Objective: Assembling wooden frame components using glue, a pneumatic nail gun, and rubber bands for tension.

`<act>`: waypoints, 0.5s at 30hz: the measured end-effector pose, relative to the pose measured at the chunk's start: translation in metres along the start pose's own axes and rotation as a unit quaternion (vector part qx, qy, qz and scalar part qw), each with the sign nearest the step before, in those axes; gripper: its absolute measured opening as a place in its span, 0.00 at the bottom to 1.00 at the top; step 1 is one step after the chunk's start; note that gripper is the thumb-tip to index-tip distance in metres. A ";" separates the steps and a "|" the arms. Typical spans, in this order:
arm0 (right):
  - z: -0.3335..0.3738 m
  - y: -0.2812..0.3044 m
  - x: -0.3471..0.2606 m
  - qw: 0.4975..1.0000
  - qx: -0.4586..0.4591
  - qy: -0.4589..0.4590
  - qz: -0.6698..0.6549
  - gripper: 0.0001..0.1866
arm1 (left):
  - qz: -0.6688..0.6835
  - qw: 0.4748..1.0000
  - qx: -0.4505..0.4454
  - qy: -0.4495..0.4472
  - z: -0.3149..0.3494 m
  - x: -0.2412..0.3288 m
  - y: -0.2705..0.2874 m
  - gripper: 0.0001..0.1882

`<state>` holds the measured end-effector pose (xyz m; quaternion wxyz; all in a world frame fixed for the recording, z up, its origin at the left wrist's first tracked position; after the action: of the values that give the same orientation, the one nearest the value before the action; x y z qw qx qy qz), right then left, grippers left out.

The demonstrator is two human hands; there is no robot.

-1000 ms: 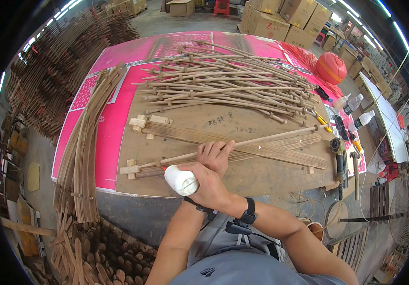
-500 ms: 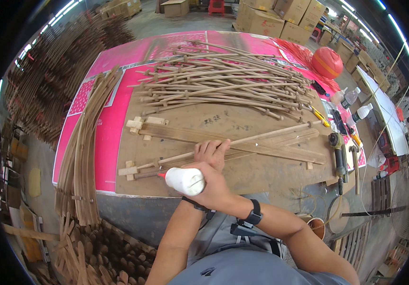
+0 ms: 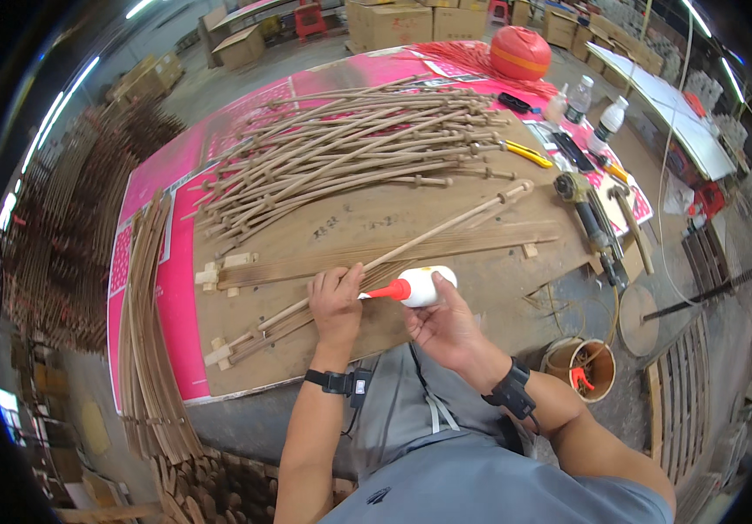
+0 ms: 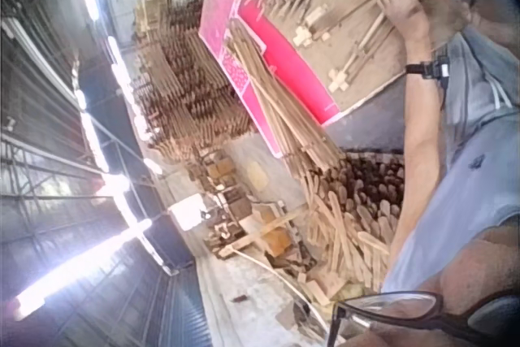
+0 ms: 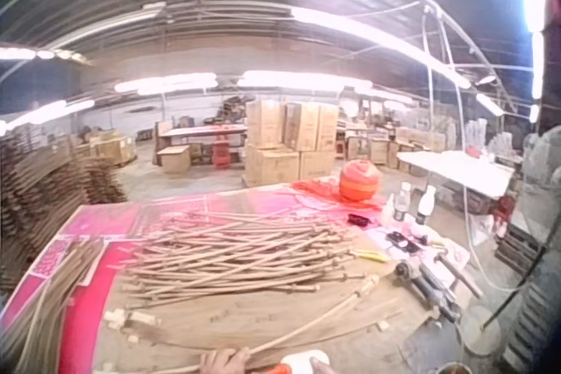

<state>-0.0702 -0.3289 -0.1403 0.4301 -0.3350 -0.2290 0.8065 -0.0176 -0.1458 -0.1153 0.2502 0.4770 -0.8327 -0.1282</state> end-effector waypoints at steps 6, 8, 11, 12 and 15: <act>-0.020 0.022 0.021 0.984 -0.004 -0.131 -0.118 0.29 | 0.010 0.999 -0.029 -0.021 0.003 0.010 -0.003 0.10; -0.031 0.015 0.032 0.978 -0.024 -0.162 -0.131 0.32 | -0.018 0.999 -0.031 -0.028 0.007 0.000 -0.004 0.09; -0.040 0.015 0.040 0.981 -0.028 -0.169 -0.097 0.36 | -0.011 0.999 -0.031 -0.042 0.009 -0.004 -0.002 0.09; -0.039 0.018 0.039 0.980 -0.024 -0.160 -0.113 0.36 | -0.014 0.999 -0.023 -0.034 0.008 -0.006 0.001 0.09; -0.034 0.022 0.041 0.981 -0.046 -0.162 -0.096 0.38 | -0.014 0.999 -0.031 -0.038 0.008 -0.004 -0.002 0.08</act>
<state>-0.0735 -0.3031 -0.1913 0.4470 -0.1963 -0.3638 0.7933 -0.0190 -0.1437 -0.1240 0.2312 0.4757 -0.8302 -0.1760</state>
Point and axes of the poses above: each hand's wrist, its own z-axis away from the middle knuckle, its own y-axis out of the back of the hand, x = y × z, the point moved 7 cm from there along -z, towards the middle knuckle, and after that the axes turned 14 degrees about x, right-handed, at the moved point
